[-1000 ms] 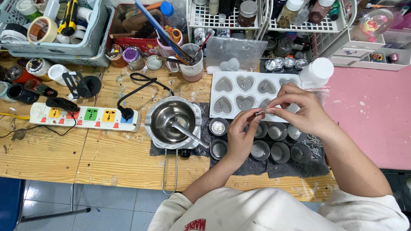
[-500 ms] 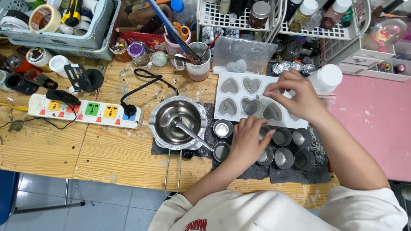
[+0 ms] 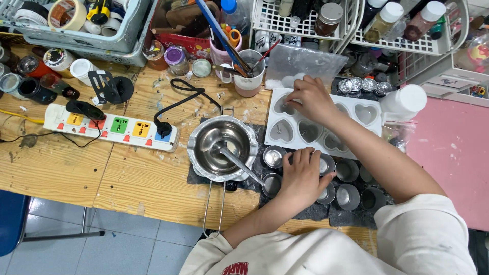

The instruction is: Preparing wicks and placing them into heart-shaped and circular candle molds.

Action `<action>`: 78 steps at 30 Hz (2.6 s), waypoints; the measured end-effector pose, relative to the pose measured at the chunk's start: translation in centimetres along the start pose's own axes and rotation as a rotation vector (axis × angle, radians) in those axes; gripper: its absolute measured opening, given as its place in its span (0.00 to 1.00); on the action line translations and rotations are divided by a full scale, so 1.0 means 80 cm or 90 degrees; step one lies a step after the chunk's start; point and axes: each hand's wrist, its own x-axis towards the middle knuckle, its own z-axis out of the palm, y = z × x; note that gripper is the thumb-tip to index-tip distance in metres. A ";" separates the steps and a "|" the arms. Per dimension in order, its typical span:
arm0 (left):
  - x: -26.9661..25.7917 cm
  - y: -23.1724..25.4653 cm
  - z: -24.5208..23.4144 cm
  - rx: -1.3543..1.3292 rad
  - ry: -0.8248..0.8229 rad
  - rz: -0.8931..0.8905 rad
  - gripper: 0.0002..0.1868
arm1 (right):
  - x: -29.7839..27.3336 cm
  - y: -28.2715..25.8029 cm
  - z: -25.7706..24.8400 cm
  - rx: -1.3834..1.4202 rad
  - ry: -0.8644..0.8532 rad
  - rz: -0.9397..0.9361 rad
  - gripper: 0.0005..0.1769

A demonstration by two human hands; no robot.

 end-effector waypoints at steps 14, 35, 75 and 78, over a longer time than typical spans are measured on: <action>-0.002 -0.002 0.004 0.014 -0.005 0.005 0.35 | 0.005 0.006 0.018 -0.039 -0.050 0.006 0.06; -0.002 -0.006 0.011 0.014 -0.015 0.005 0.35 | 0.006 0.002 0.010 -0.076 -0.057 -0.010 0.08; 0.051 0.114 0.175 0.126 -0.033 0.351 0.14 | -0.452 -0.100 -0.099 -0.133 0.222 0.491 0.09; 0.055 0.123 0.178 0.142 -0.032 0.355 0.14 | -0.463 -0.095 -0.096 -0.093 0.284 0.486 0.08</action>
